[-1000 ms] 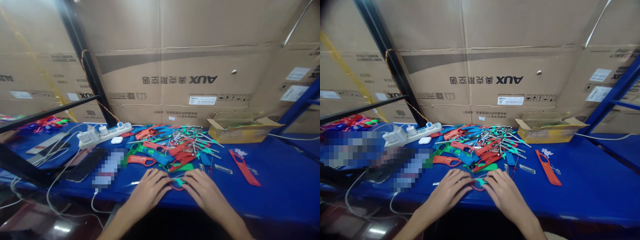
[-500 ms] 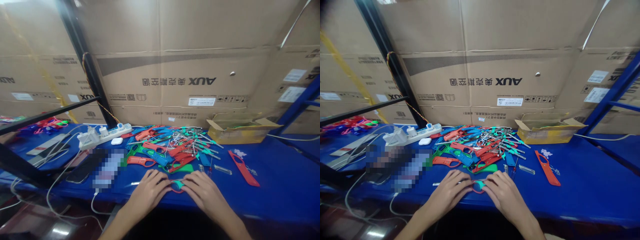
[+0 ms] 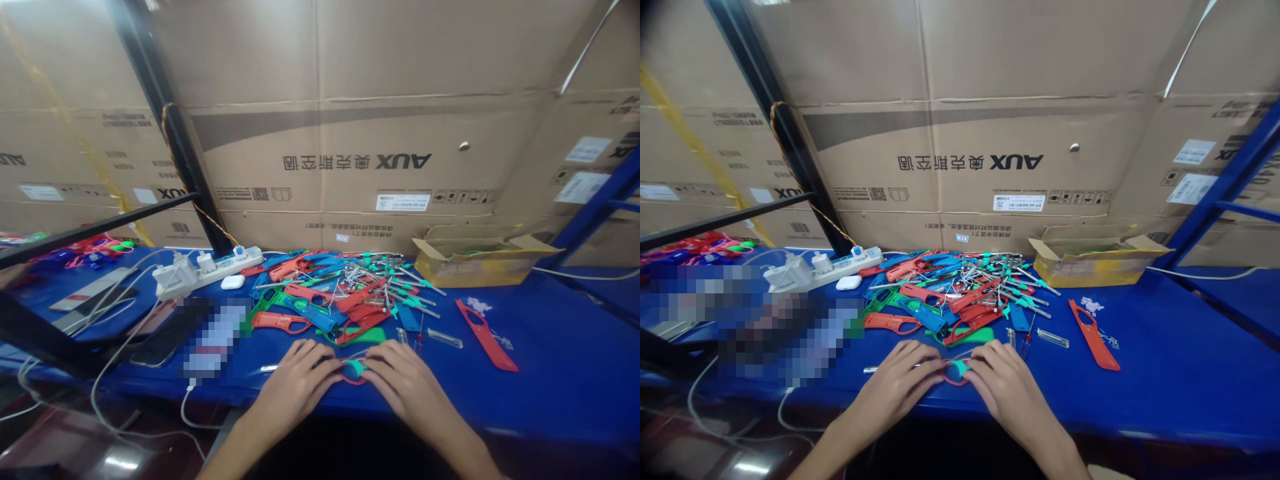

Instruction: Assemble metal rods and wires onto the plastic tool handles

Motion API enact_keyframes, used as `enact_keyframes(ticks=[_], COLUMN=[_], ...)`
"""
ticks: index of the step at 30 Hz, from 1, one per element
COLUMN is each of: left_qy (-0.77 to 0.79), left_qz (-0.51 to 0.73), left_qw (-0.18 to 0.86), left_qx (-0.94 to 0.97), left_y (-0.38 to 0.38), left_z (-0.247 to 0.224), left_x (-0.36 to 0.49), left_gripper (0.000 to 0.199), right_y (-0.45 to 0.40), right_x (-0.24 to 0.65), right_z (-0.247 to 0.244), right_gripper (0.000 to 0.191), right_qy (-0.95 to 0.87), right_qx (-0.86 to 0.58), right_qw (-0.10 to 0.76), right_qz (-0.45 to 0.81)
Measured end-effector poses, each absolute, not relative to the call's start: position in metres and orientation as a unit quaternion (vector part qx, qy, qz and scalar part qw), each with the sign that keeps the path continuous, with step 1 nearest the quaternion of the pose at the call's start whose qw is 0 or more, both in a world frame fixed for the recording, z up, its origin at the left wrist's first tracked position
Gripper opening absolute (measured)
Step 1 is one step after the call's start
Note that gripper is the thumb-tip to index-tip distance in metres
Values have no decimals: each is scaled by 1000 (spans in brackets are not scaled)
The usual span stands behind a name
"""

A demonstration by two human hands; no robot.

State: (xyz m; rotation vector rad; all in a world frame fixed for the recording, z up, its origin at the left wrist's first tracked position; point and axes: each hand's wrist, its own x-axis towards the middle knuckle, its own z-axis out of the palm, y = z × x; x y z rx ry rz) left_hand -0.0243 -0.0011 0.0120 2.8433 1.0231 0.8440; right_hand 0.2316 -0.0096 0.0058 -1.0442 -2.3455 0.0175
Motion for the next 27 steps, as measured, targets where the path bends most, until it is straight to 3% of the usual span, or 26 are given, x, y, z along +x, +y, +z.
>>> enact_keyframes(ticks=[17, 27], left_qy=[313, 311], left_qz=[282, 282], left_qw=[-22, -14], left_qx=[907, 908], left_y=[-1, -1], left_z=[11, 9], left_x=[-25, -25], left_gripper=[24, 23], right_y=[-12, -10], right_x=[229, 231], right_z=[5, 1], right_gripper=[26, 21], right_qy=[-858, -865], right_qx=[-394, -389], right_qw=[330, 316], right_qz=[-23, -21])
